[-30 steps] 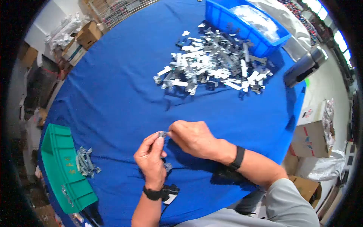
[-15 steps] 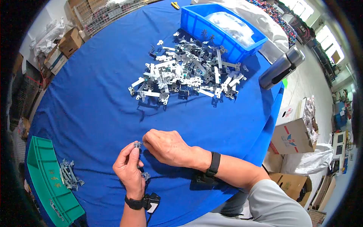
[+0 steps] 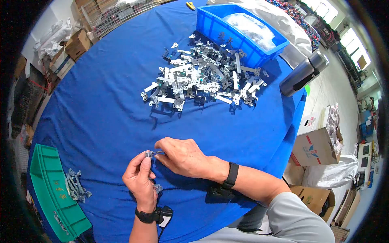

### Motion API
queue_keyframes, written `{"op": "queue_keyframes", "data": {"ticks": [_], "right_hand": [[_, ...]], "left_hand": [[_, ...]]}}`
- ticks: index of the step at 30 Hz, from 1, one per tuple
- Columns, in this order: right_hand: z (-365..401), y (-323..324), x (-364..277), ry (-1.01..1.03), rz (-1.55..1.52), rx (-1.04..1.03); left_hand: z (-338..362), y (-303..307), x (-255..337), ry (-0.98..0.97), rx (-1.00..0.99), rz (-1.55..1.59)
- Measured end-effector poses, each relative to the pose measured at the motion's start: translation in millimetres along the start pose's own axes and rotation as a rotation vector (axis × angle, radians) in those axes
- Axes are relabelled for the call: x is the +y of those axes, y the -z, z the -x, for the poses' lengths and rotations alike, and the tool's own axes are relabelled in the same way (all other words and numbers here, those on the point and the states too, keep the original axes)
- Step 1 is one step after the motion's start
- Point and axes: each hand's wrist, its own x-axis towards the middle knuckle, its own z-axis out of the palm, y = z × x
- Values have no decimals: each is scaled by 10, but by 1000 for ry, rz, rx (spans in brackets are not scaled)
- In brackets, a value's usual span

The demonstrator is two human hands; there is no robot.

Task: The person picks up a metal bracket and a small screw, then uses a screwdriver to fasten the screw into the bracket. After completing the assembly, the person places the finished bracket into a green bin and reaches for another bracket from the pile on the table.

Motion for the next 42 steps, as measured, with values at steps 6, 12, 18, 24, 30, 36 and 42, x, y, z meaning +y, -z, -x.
{"op": "queue_keyframes", "data": {"ticks": [6,12,18,24,30,36,42], "right_hand": [[5,-10,45,6,15,-49],[3,-38,45,-1,-28,15],[1,-25,55,15,47,-38],[-11,-32,33,-9,-55,14],[-17,2,8,-23,12,-52],[-5,-22,49,-22,10,-67],[-8,-31,34,-44,-23,-41]], "left_hand": [[7,-18,10,14,10,3],[8,-20,13,20,12,4],[2,-11,9,18,11,9],[-1,-11,5,20,13,6],[-2,-8,-2,18,18,16],[5,-18,6,13,18,-5],[6,-19,3,10,22,0]]}}
